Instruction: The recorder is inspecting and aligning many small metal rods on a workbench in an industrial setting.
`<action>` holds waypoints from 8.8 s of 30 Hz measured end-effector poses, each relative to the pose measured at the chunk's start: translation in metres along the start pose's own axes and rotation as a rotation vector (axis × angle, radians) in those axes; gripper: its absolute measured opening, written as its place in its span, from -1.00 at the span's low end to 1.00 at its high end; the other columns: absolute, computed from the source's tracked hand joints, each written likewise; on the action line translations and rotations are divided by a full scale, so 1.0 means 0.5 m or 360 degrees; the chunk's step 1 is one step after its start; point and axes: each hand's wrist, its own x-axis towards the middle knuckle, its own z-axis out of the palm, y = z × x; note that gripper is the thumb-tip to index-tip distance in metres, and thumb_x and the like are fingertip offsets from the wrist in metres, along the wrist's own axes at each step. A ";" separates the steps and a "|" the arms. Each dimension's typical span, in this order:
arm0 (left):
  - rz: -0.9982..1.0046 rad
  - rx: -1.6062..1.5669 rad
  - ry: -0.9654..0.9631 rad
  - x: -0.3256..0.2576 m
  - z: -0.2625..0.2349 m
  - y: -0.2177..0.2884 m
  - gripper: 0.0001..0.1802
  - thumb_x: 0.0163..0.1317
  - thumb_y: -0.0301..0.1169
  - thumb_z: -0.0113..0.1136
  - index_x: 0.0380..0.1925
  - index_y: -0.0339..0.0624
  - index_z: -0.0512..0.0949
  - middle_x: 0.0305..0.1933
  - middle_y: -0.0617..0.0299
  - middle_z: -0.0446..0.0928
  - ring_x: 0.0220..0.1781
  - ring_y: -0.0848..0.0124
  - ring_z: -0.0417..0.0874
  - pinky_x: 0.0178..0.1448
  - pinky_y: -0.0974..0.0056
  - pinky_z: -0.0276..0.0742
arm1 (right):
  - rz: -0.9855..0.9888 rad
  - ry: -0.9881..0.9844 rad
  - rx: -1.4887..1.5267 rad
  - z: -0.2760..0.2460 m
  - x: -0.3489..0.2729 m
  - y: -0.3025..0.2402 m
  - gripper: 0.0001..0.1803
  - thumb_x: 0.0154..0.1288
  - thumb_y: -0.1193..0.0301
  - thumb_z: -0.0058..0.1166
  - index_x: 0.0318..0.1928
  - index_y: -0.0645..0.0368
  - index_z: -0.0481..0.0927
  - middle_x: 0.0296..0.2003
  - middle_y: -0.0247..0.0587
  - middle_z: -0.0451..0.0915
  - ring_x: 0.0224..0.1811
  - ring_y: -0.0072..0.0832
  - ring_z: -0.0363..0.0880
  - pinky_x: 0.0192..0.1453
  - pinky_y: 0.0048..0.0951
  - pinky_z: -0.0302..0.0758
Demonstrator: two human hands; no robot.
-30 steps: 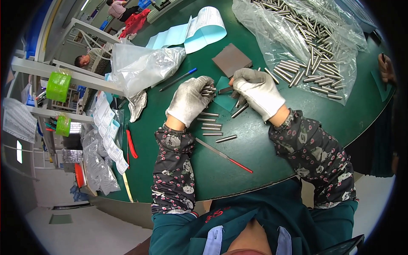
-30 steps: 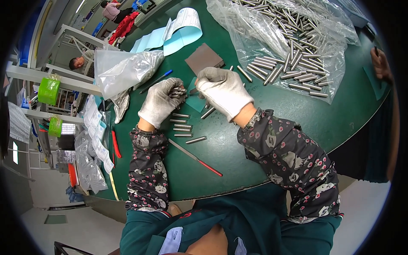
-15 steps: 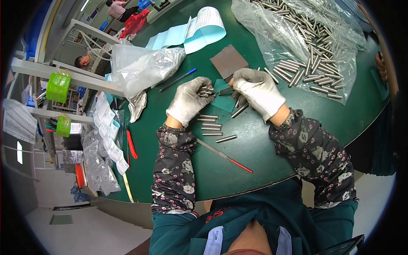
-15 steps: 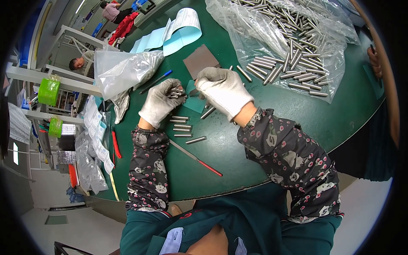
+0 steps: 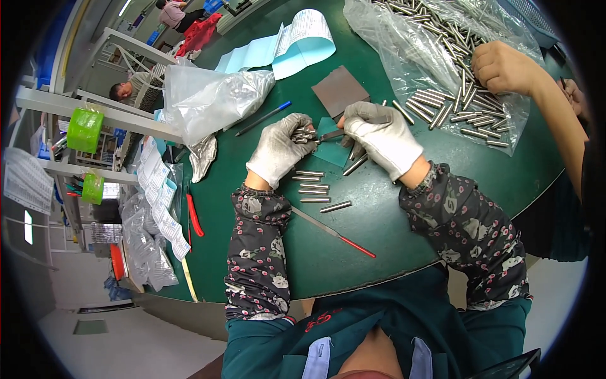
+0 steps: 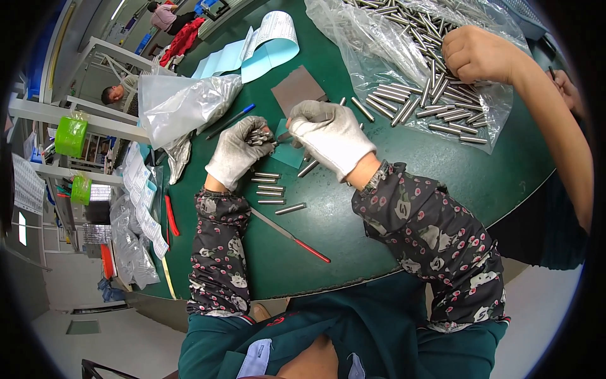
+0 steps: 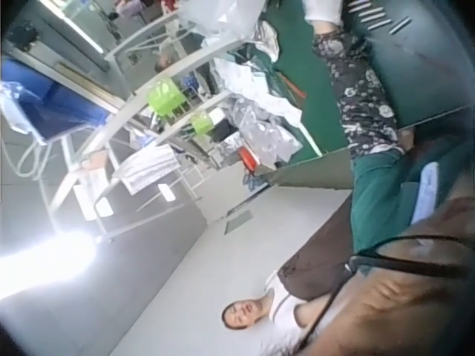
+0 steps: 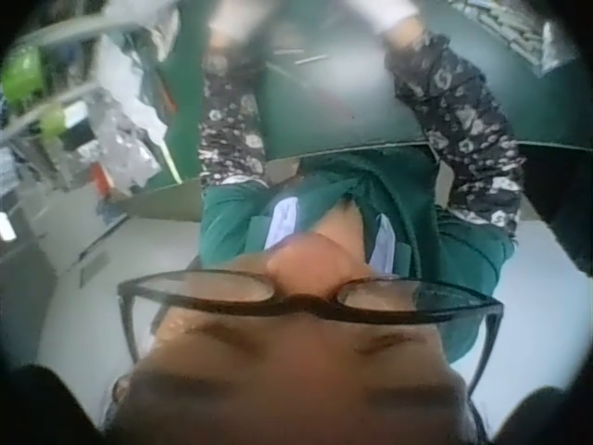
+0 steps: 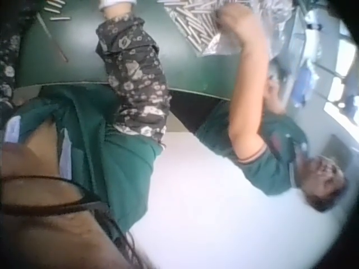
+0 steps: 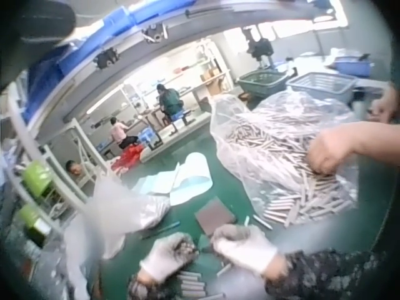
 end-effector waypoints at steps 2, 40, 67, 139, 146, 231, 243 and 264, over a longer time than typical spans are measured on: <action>0.0004 -0.0004 0.0003 -0.001 -0.002 -0.004 -0.57 -0.13 -0.66 0.27 -0.18 -0.32 0.41 -0.32 0.29 0.50 -0.30 0.60 0.49 -0.16 0.48 0.46 | -0.0004 0.0023 0.0062 0.002 0.000 -0.001 -0.86 0.13 0.37 0.03 -0.38 0.18 0.54 -0.52 -0.40 0.50 -0.54 -0.68 0.48 -0.53 -0.68 0.38; 0.0116 -0.0912 0.0273 -0.054 -0.008 0.007 -0.63 -0.13 -0.70 0.21 -0.26 -0.23 0.40 -0.35 0.23 0.48 -0.33 0.52 0.48 -0.25 0.45 0.45 | -0.0144 -0.0049 -0.0566 -0.003 0.002 -0.002 -0.84 0.11 0.37 -0.06 -0.39 0.18 0.51 -0.57 -0.36 0.50 -0.52 -0.67 0.40 -0.38 -0.63 0.35; 0.0072 -0.0935 0.0270 -0.065 -0.012 0.011 -0.72 -0.14 -0.72 0.17 -0.41 -0.21 0.38 -0.40 0.23 0.47 -0.39 0.52 0.47 -0.31 0.46 0.43 | -0.0068 -0.0152 -0.0480 0.001 -0.003 -0.020 -0.84 0.22 0.44 -0.15 -0.36 0.23 0.49 -0.56 -0.42 0.44 -0.52 -0.74 0.38 -0.42 -0.70 0.34; -0.0042 -0.0883 0.0717 -0.259 0.030 -0.063 -0.58 -0.18 -0.64 0.31 -0.26 -0.19 0.41 -0.26 0.34 0.44 -0.21 0.53 0.49 -0.09 0.46 0.47 | -0.0120 -0.0548 -0.0983 0.196 -0.043 0.064 -0.82 0.00 0.45 -0.08 -0.39 0.17 0.57 -0.49 -0.08 0.57 -0.41 -0.28 0.56 -0.28 -0.44 0.45; 0.0022 -0.1018 0.0727 -0.250 0.031 -0.057 -0.48 -0.16 -0.64 0.29 -0.10 -0.20 0.39 -0.29 0.34 0.44 -0.26 0.60 0.45 -0.12 0.52 0.42 | -0.0382 -0.0493 -0.1221 0.209 -0.056 0.054 -0.86 -0.03 0.43 0.01 -0.39 0.16 0.51 -0.48 -0.10 0.56 -0.41 -0.23 0.55 -0.31 -0.38 0.46; -0.0090 -0.0996 0.0649 -0.251 0.024 -0.077 -0.54 -0.07 -0.66 0.14 -0.07 -0.25 0.37 -0.29 0.29 0.49 -0.33 0.59 0.45 -0.17 0.51 0.42 | -0.0605 -0.0318 -0.2136 0.206 -0.005 -0.004 -0.85 0.07 0.36 -0.11 -0.42 0.11 0.51 -0.49 -0.04 0.55 -0.41 -0.10 0.53 -0.31 -0.20 0.45; -0.0003 -0.1204 0.0641 -0.244 0.031 -0.061 -0.44 -0.11 -0.74 0.18 -0.01 -0.27 0.35 -0.17 0.22 0.46 -0.20 0.51 0.49 -0.10 0.47 0.48 | -0.0439 -0.0559 -0.1040 0.194 -0.024 0.068 -0.84 0.01 0.42 0.00 -0.39 0.22 0.54 -0.55 -0.14 0.54 -0.52 -0.41 0.51 -0.38 -0.50 0.42; 0.0031 -0.1058 0.0582 -0.252 0.025 -0.052 -0.46 -0.10 -0.74 0.20 -0.04 -0.27 0.34 -0.24 0.28 0.42 -0.21 0.55 0.46 -0.08 0.48 0.45 | 0.0353 -0.0678 -0.0556 0.190 -0.037 0.035 -0.89 0.08 0.48 0.01 -0.36 0.24 0.50 -0.59 -0.35 0.47 -0.63 -0.67 0.42 -0.60 -0.70 0.36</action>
